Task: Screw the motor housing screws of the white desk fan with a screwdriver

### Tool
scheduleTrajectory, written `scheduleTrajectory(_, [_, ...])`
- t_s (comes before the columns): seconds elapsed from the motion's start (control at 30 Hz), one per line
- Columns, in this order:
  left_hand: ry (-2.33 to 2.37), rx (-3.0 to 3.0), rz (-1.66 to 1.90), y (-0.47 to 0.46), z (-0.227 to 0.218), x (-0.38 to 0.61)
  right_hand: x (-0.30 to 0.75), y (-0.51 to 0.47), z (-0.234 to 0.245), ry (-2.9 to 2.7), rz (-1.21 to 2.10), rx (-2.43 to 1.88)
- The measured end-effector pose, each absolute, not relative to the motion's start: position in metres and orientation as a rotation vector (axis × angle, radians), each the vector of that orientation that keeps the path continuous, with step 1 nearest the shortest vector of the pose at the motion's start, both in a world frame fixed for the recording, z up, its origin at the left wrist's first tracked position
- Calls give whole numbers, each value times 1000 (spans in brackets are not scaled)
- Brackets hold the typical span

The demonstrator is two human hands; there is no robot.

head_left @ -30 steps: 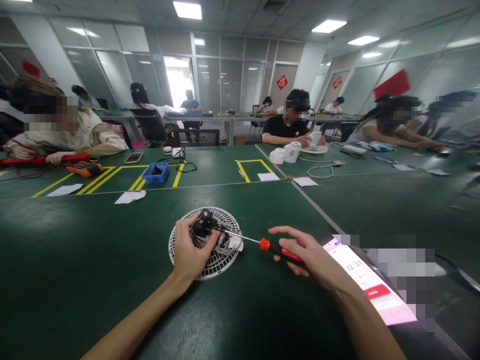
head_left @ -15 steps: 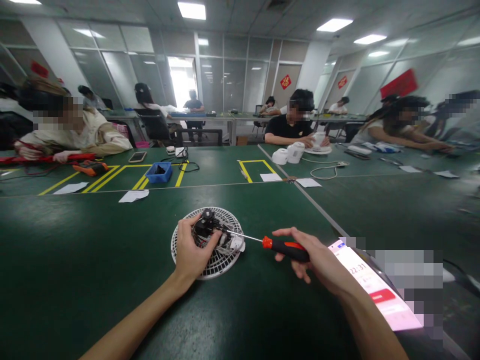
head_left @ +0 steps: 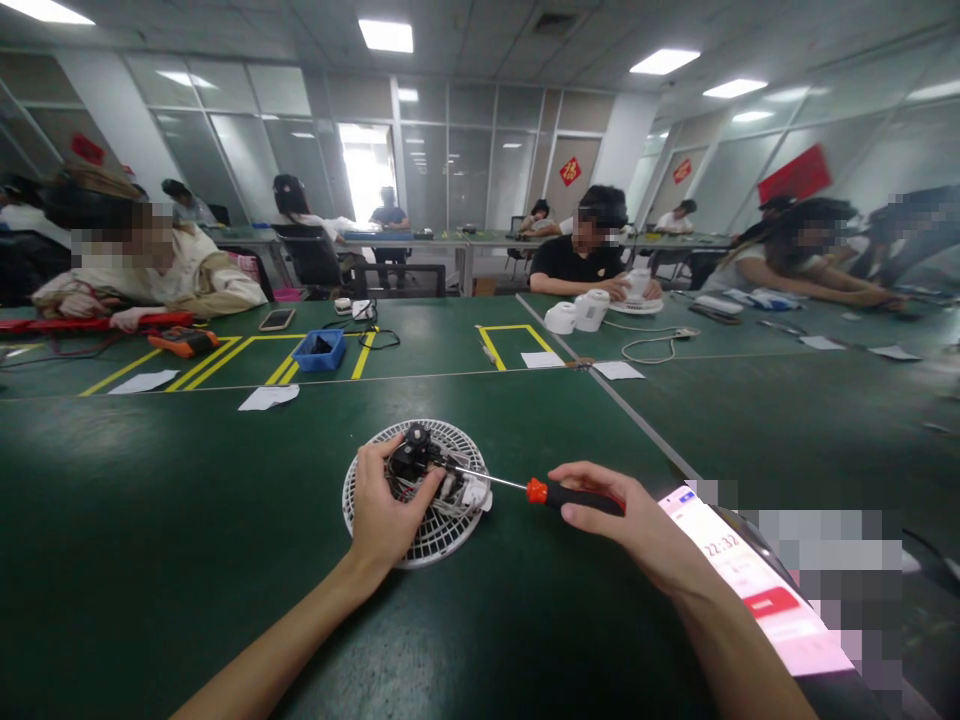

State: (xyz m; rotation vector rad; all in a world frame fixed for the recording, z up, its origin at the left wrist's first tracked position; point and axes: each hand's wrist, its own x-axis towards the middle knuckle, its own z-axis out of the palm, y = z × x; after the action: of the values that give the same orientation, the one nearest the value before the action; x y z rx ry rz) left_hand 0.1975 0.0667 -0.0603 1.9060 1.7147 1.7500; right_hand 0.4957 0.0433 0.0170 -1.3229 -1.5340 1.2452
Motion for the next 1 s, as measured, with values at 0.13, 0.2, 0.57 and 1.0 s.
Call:
scheduleTrajectory(0.13, [1707, 1917, 1744, 67, -60, 197, 489, 40, 22, -1370, 1503, -1424])
scheduleTrajectory(0.2, [1697, 1929, 1743, 67, -60, 197, 488, 39, 24, -1331, 1568, -1437])
scheduleTrajectory(0.57, [1701, 1926, 1762, 66, -56, 199, 494, 43, 24, -1463, 1260, -1416])
scheduleTrajectory(1.0, [1705, 1935, 1752, 66, -56, 198, 488, 37, 26, -1424, 1393, -1481])
